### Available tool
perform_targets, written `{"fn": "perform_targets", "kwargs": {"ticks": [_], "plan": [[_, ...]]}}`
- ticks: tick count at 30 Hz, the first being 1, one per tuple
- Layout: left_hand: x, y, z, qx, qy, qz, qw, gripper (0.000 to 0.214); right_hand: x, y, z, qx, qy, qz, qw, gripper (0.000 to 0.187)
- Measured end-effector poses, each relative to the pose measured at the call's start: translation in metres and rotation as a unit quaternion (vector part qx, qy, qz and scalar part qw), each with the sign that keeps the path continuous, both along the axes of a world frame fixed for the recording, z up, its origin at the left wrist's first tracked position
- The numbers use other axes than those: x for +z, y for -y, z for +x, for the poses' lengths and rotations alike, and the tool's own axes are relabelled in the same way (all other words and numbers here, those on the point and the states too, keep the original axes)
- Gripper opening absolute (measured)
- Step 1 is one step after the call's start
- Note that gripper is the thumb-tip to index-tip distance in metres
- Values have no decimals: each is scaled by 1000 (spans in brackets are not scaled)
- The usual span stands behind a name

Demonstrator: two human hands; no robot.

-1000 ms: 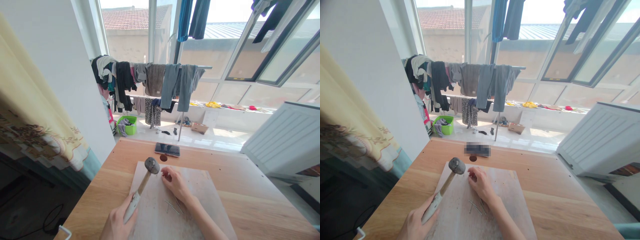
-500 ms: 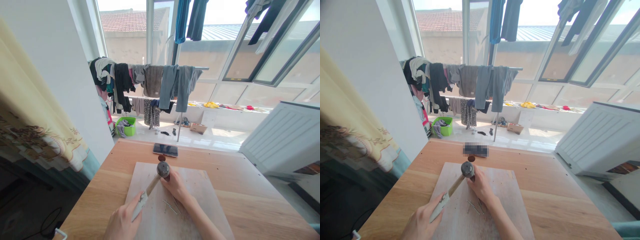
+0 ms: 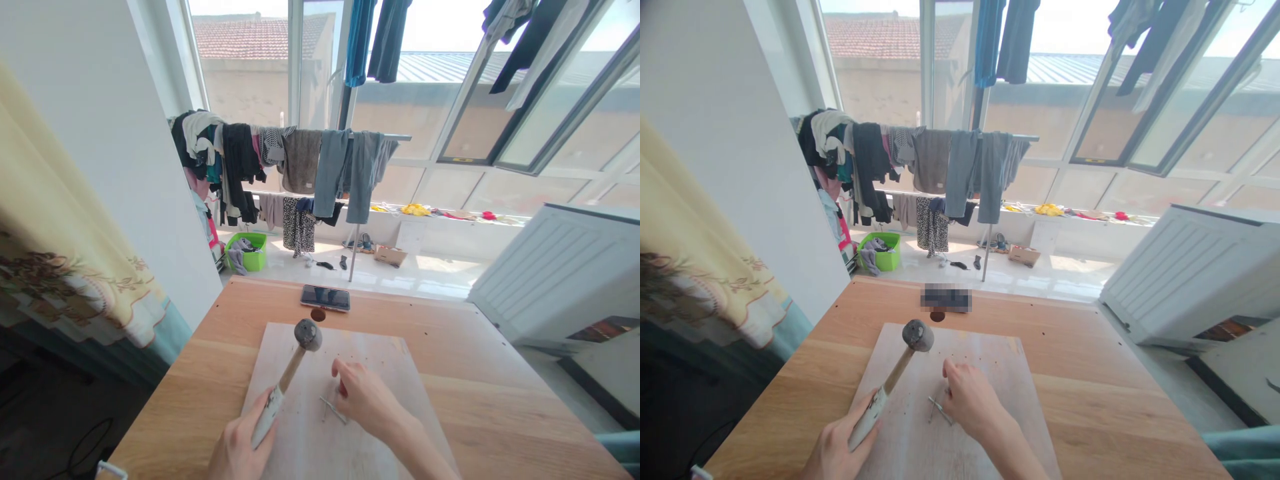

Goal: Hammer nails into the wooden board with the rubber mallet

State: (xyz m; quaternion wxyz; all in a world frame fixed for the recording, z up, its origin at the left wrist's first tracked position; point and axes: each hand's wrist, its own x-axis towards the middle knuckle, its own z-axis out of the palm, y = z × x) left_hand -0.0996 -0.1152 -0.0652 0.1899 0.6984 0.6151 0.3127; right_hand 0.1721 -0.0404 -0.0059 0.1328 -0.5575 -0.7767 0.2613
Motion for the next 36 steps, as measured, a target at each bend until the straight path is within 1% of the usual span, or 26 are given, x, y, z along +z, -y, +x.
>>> {"fn": "perform_targets", "kwargs": {"ticks": [3,5,7,10,13,15,18,21,24,28,31,33,36], "plan": [[-2,-1,5,12,16,8,1000,41,-4,-9,-11,-6,-7,16,1000,31],[-4,-1,7,39,26,23,999,40,-5,-20,-13,-4,-45,30,999,26],[-5,-1,8,56,34,37,997,40,-6,-33,-12,-17,-94,54,994,19],[-2,-2,7,39,32,35,998,40,-15,-46,-12,-58,-153,96,982,14],[1,-2,6,24,28,21,999,38,-27,-48,-13,-66,-184,108,975,11],[2,-2,6,30,31,19,999,38,-33,-47,-14,-57,-195,108,973,11],[-1,-2,6,46,34,22,998,39,-35,-45,-14,-46,-202,108,972,11],[-1,-3,6,28,30,10,999,40,-33,-45,-14,-42,-204,104,973,11],[6,-6,8,22,28,4,999,40,-32,-46,-14,-42,-207,96,973,14],[23,-11,14,0,3,-7,1000,42,-36,-46,-14,-49,-216,85,971,19],[34,-13,19,-12,-35,-15,999,43,-39,-46,-14,-66,-215,84,971,12],[38,-14,22,-17,-56,-25,998,43,-40,-46,-13,-77,-212,84,971,10],[37,-13,27,-27,-76,-37,996,45,-39,-46,-12,-79,-210,83,971,23]]}}
